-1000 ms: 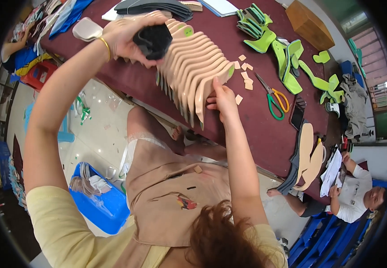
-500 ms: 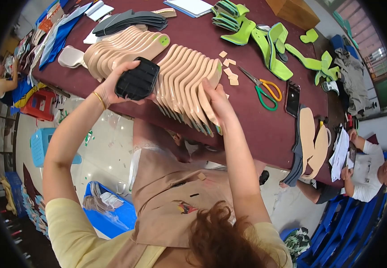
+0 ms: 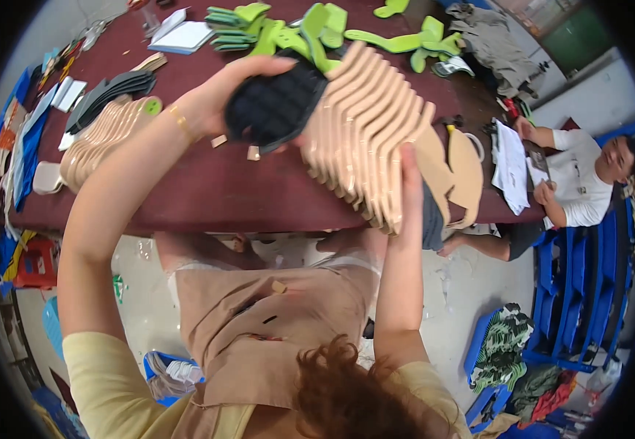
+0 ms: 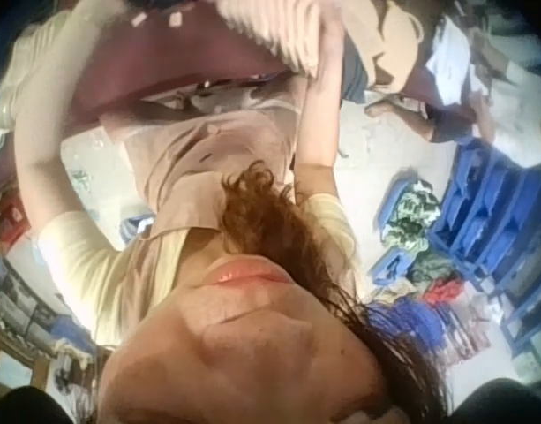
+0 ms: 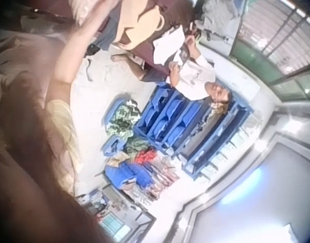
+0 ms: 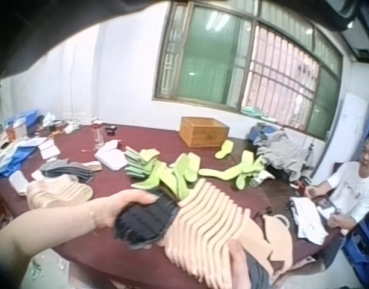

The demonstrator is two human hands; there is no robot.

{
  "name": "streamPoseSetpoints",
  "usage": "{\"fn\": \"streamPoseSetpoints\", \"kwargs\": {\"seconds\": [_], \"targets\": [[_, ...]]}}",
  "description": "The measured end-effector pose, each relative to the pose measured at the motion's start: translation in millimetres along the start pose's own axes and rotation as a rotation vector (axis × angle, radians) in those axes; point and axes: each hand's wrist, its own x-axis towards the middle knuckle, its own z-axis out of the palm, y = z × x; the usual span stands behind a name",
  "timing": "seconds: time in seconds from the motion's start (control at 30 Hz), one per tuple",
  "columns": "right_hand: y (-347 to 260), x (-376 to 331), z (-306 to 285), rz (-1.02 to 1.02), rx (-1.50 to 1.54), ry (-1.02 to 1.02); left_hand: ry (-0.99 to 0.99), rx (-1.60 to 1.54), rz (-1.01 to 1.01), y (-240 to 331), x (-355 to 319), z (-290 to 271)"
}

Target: Assembling and preparing shoe components including lasts, insoles, and outsoles.

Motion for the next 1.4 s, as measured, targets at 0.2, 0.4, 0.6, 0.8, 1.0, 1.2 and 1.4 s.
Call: {"fn": "streamPoseSetpoints", "kwargs": {"seconds": [0.2, 0.4, 0.6, 0.8, 1.0, 1.2, 1.4], "targets": [[-115, -34, -37, -0.170, -0.011, 0.135, -0.371, 0.145, -0.031, 13, 153, 102], [-197, -55, -108, -0.367, -0.045, 0.198, -0.501, 0.122, -0.043, -11, 246, 205], [-244, -83, -188, -0.175, 0.556, -0.222, -0.581, 0.089, -0.097, -39, 307, 263], [-239, -79, -188, -0.375, 0.066, 0.116, -0.551, 0.077, -0.179, -56, 336, 267], [-263, -84, -216, -0.363, 0.034, 0.017, -0.528, -0.064, -0.166, -72, 338, 269], [-310, -108, -283, -0.796, 0.161, 0.731, -0.528, -0.329, 0.159, -110, 307, 257], [-102, -109, -150, -0.446, -0.154, 0.482, -0.456, -0.444, 0.332, -128, 138, 142]]}}
